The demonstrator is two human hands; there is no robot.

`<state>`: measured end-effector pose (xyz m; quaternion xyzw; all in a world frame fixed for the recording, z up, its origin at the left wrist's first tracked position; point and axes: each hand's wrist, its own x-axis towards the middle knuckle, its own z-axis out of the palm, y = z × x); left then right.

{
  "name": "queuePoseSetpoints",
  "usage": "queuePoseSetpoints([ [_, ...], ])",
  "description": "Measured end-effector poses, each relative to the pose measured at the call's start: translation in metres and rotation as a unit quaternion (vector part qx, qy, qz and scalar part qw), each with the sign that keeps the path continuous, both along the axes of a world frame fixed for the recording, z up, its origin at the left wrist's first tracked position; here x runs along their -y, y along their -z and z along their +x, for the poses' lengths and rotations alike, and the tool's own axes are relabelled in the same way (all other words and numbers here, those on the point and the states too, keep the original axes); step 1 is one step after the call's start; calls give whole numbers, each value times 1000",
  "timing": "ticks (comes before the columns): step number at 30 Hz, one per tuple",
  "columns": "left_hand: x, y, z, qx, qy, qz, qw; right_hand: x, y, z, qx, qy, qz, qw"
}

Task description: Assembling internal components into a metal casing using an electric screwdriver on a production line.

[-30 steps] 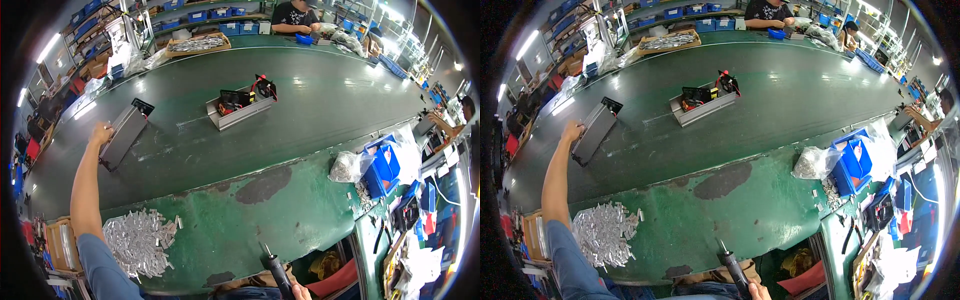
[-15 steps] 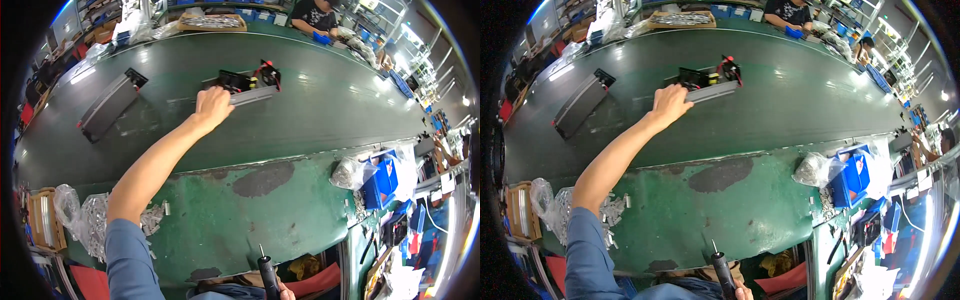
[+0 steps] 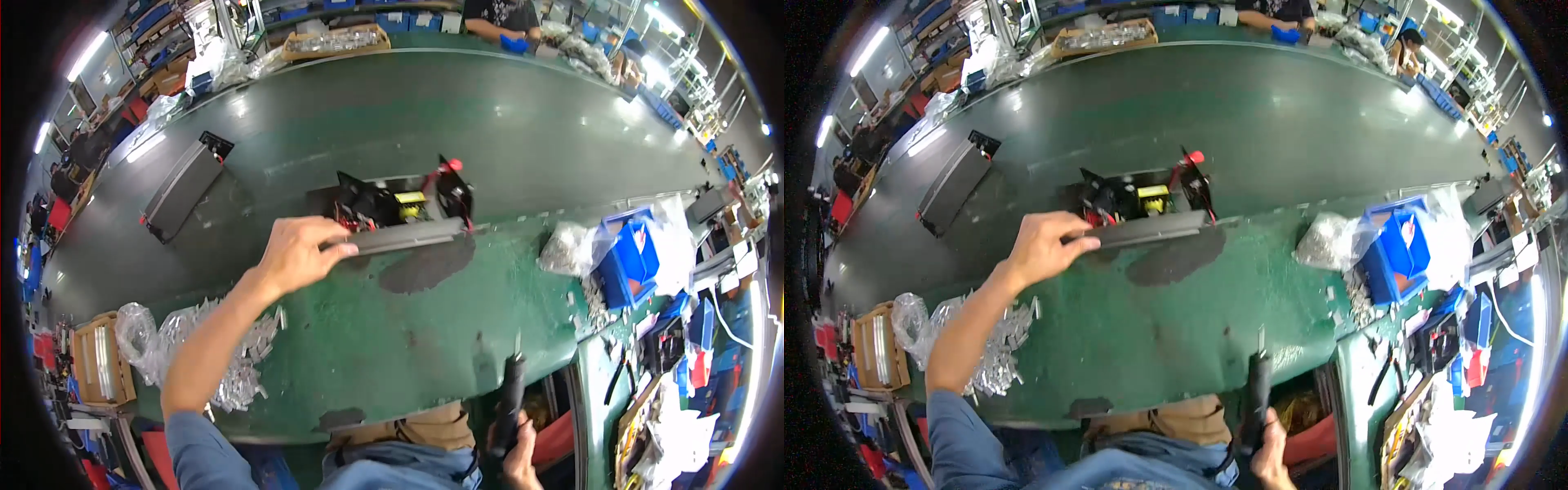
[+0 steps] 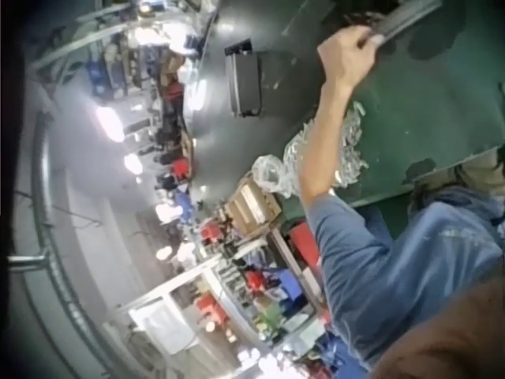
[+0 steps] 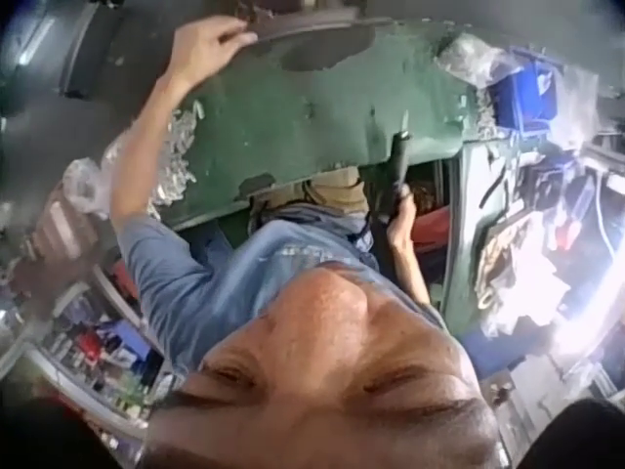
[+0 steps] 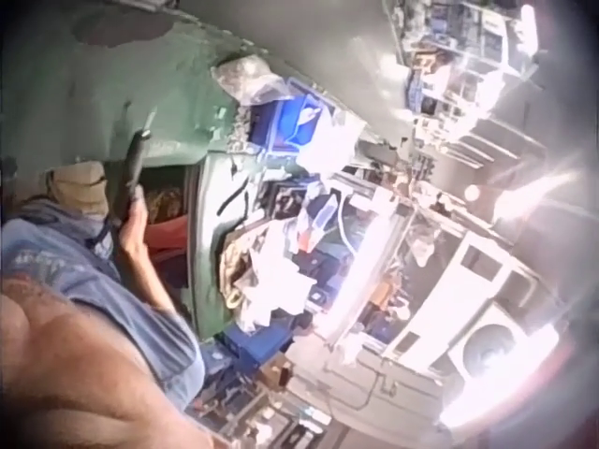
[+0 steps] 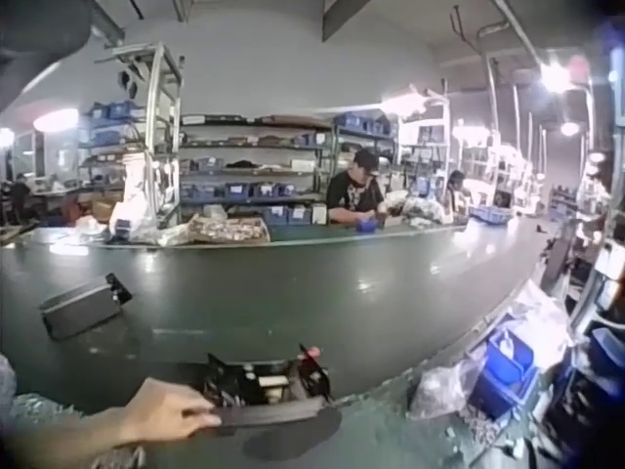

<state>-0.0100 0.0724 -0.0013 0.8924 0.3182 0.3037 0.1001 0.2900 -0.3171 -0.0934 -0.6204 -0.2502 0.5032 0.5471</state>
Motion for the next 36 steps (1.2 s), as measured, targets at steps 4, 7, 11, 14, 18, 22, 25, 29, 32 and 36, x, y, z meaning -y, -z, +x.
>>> queuePoseSetpoints([
  [4, 108, -14, 0, 17, 16, -47, 999, -34, -45, 30, 126, -29, 2, 992],
  [7, 169, 7, 5, -10, -13, -112, 994, -59, -43, 59, 234, -12, -37, 972],
  [11, 196, -11, 10, -2, -76, -186, 980, -113, -58, 67, 562, 4, 12, 827],
  [14, 203, -36, 10, 49, -116, -218, 968, -123, -62, 56, 669, 22, 102, 736],
  [18, 181, -52, 40, -58, -33, -38, 997, -129, -73, 32, 413, -118, 162, 888],
  [22, 151, -34, 40, -140, 125, -60, 980, -142, -69, 10, 382, -168, 159, 895],
  [25, 141, -30, 31, -104, 158, -4, 982, -150, -52, 12, 380, -158, 169, 896],
  [29, 152, -10, 12, 4, 92, 32, 995, -151, -44, 18, 345, -147, 149, 915],
  [32, 173, 30, -12, 84, 2, 51, 995, -150, -30, 18, 326, -103, 182, 922],
  [36, 203, 60, -24, 171, -157, -17, 972, -153, -24, 11, 217, -79, 158, 960],
])
